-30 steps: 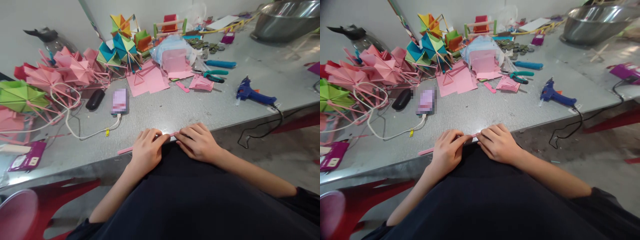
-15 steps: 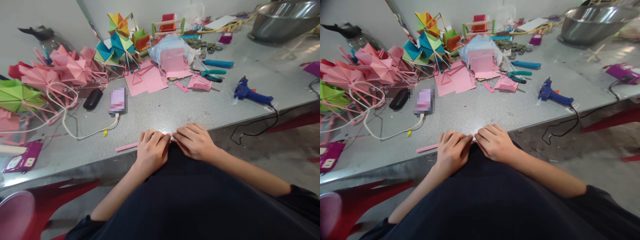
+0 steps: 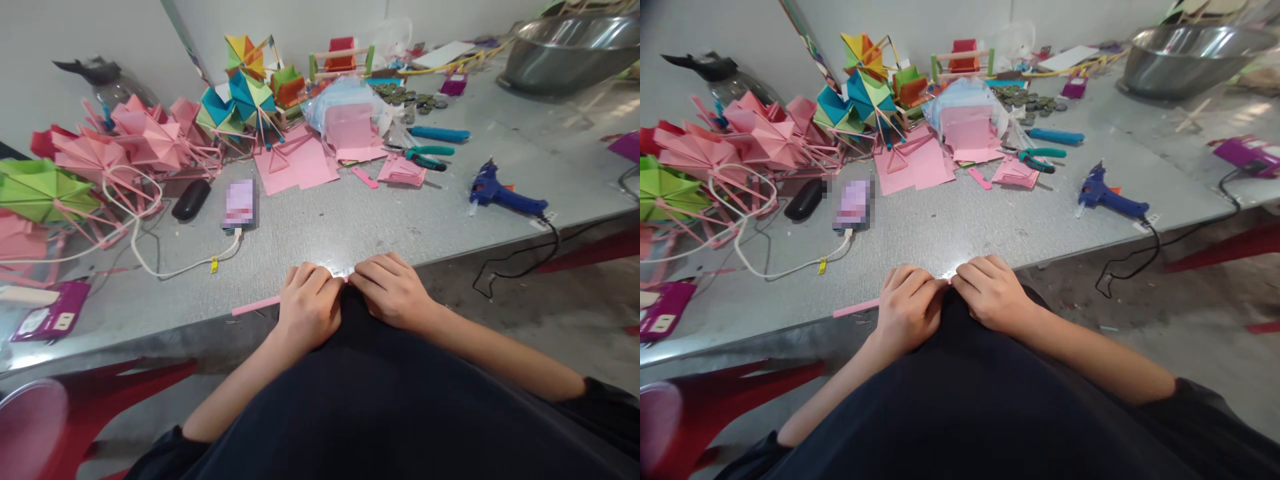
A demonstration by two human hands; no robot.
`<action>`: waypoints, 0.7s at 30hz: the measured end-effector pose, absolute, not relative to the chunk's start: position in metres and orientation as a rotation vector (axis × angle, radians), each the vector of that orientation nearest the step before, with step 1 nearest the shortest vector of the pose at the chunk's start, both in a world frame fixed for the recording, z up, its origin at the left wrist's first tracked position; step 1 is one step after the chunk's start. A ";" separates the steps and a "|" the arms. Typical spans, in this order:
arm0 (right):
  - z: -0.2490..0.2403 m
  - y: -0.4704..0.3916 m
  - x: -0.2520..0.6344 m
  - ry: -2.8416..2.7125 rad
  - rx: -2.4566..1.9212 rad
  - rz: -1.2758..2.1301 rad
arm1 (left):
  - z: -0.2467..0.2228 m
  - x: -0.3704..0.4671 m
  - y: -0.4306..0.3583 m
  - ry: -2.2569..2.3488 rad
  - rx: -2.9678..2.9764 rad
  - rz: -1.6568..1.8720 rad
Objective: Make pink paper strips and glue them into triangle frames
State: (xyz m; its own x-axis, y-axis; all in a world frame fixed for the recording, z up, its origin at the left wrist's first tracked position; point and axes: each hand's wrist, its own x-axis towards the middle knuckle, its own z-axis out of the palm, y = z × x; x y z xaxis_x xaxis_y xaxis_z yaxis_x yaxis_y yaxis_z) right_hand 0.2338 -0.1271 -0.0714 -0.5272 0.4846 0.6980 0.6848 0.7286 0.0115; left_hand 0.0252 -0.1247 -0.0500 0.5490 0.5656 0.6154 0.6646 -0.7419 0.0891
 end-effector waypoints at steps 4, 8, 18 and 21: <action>-0.073 -0.126 0.233 -2.207 -0.913 -0.421 | -0.048 0.024 -0.124 -1.058 -2.679 -0.905; -0.068 -0.128 0.231 -2.228 -0.915 -0.485 | -0.046 0.024 -0.124 -1.053 -2.713 -0.835; -0.017 -0.131 0.251 -2.147 -0.802 -0.357 | 0.014 0.002 -0.133 -1.396 -3.001 -0.933; 0.010 -0.100 0.263 -1.896 -0.846 -0.205 | 0.042 -0.006 -0.112 -1.810 -3.175 -1.126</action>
